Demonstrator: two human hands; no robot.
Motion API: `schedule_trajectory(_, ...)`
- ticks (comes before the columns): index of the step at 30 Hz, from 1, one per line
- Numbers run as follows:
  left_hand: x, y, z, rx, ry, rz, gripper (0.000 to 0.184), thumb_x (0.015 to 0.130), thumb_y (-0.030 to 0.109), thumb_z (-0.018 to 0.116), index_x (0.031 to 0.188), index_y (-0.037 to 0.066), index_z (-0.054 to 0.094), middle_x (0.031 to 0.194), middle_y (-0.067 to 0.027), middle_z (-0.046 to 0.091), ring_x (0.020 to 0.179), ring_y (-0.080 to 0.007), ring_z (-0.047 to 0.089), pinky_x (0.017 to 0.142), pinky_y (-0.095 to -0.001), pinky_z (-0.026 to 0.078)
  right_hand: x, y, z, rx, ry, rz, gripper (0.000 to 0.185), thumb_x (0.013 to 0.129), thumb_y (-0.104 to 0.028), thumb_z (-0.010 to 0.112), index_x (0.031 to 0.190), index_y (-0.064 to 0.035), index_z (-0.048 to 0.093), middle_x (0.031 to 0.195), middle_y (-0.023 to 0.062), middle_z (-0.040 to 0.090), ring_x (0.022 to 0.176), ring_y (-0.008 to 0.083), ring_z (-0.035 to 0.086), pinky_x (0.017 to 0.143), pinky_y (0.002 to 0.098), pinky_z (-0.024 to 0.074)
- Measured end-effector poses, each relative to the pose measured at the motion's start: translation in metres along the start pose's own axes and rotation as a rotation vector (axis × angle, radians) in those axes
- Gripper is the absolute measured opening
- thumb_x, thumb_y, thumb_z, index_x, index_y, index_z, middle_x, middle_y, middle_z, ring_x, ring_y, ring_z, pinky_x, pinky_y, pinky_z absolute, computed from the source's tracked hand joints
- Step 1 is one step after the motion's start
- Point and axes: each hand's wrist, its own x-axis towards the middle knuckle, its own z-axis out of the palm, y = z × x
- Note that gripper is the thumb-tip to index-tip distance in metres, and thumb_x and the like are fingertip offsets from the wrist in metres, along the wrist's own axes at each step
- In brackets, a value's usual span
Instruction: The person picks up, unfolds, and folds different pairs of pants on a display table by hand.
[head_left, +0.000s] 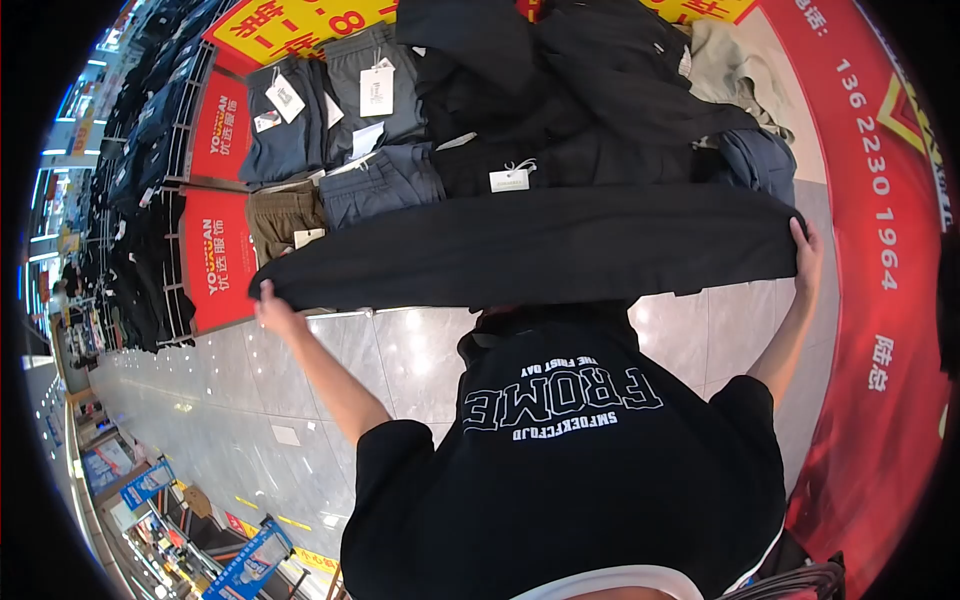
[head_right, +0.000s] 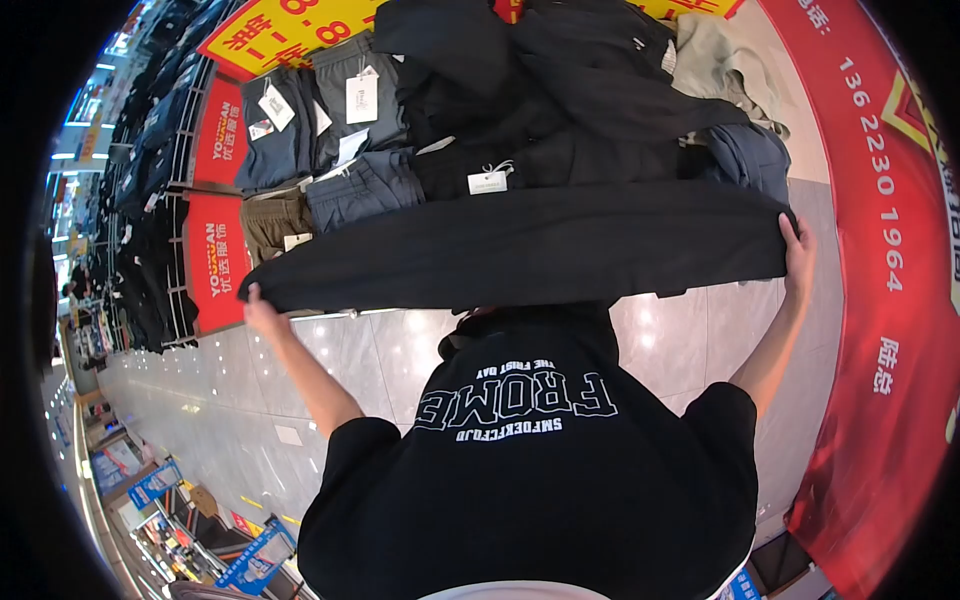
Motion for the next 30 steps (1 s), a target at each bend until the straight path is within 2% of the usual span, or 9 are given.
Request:
schedule_trajectory(2,0.011,0.040,-0.013,-0.043,0.089,-0.018,0.030,0.084,0.017,0.068,0.098,-0.008,0.060,0.094,-0.0195,0.064,0.077,-0.0285,0.066,0.069,-0.0410,0.059,-0.004,-0.020,0.002,0.061,-0.003,0.003,0.026,0.092,-0.022,0.061,0.103,0.0013,0.061,0.091,0.0042,0.065,0.080,0.0099,0.060,0.074,0.0230,0.0462)
schedule_trajectory(6,0.053,0.081,-0.045,-0.251,-0.014,-0.022,0.028,0.087,0.014,0.064,0.101,-0.009,0.060,0.097,-0.0204,0.064,0.080,-0.0302,0.066,0.068,-0.0412,0.060,-0.004,-0.059,0.028,0.167,-0.021,0.017,0.021,0.093,-0.022,0.060,0.100,-0.0019,0.061,0.087,0.0023,0.064,0.076,0.0073,0.059,0.070,0.0212,0.0461)
schedule_trajectory(11,0.155,0.114,-0.050,-0.220,-0.121,0.182,0.028,0.087,0.013,0.066,0.103,-0.009,0.060,0.099,-0.0171,0.064,0.080,-0.0295,0.066,0.071,-0.0394,0.059,0.031,-0.095,0.065,0.191,-0.075,-0.093,0.023,0.092,-0.022,0.062,0.102,-0.0016,0.062,0.089,0.0033,0.066,0.077,0.0086,0.062,0.070,0.0215,0.0478)
schedule_trajectory(17,0.147,0.147,-0.022,-0.331,-0.133,0.038,0.032,0.090,0.018,0.064,0.105,-0.010,0.060,0.105,-0.0179,0.064,0.089,-0.0276,0.065,0.080,-0.0394,0.056,0.056,-0.089,0.075,0.301,-0.013,-0.090,0.022,0.090,-0.021,0.064,0.100,-0.0020,0.063,0.090,0.0041,0.067,0.078,0.0089,0.063,0.071,0.0216,0.0486)
schedule_trajectory(18,0.151,0.133,-0.027,-0.338,-0.235,0.021,0.034,0.091,0.020,0.061,0.108,-0.010,0.059,0.108,-0.0175,0.064,0.094,-0.0272,0.064,0.084,-0.0386,0.054,0.054,-0.082,0.072,0.299,-0.013,-0.088,0.022,0.090,-0.021,0.064,0.100,-0.0020,0.063,0.090,0.0041,0.067,0.078,0.0089,0.063,0.071,0.0216,0.0486)
schedule_trajectory(20,0.123,0.104,-0.022,-0.200,-0.173,0.006,0.034,0.092,0.020,0.060,0.111,-0.009,0.059,0.110,-0.0159,0.064,0.095,-0.0269,0.063,0.085,-0.0389,0.053,0.046,-0.056,0.063,0.255,-0.024,0.003,0.024,0.088,-0.021,0.066,0.101,-0.0009,0.063,0.089,0.0044,0.067,0.079,0.0094,0.063,0.072,0.0228,0.0488)
schedule_trajectory(24,0.108,-0.023,-0.035,0.003,-0.270,-0.014,0.031,0.091,0.013,0.061,0.118,-0.001,0.058,0.109,-0.0118,0.064,0.092,-0.0247,0.064,0.080,-0.0396,0.055,0.032,0.042,0.072,0.095,-0.033,0.161,0.024,0.087,-0.021,0.068,0.095,0.0004,0.065,0.086,0.0037,0.067,0.076,0.0095,0.061,0.071,0.0246,0.0477)
schedule_trajectory(26,0.078,-0.067,-0.038,0.083,-0.168,-0.229,0.029,0.089,0.014,0.065,0.113,-0.001,0.058,0.107,-0.0115,0.063,0.086,-0.0247,0.065,0.068,-0.0391,0.058,0.016,0.096,0.079,0.070,0.028,0.194,0.023,0.087,-0.022,0.068,0.092,0.0006,0.065,0.084,0.0029,0.066,0.074,0.0092,0.060,0.070,0.0250,0.0470)
schedule_trajectory(30,0.058,-0.112,-0.053,0.095,-0.050,-0.341,0.036,0.087,0.017,0.067,0.115,-0.002,0.053,0.109,-0.0153,0.061,0.091,-0.0276,0.064,0.073,-0.0441,0.060,0.005,0.132,0.075,-0.081,-0.076,0.341,0.022,0.089,-0.026,0.067,0.088,-0.0038,0.065,0.079,-0.0006,0.063,0.071,0.0081,0.056,0.066,0.0229,0.0447)
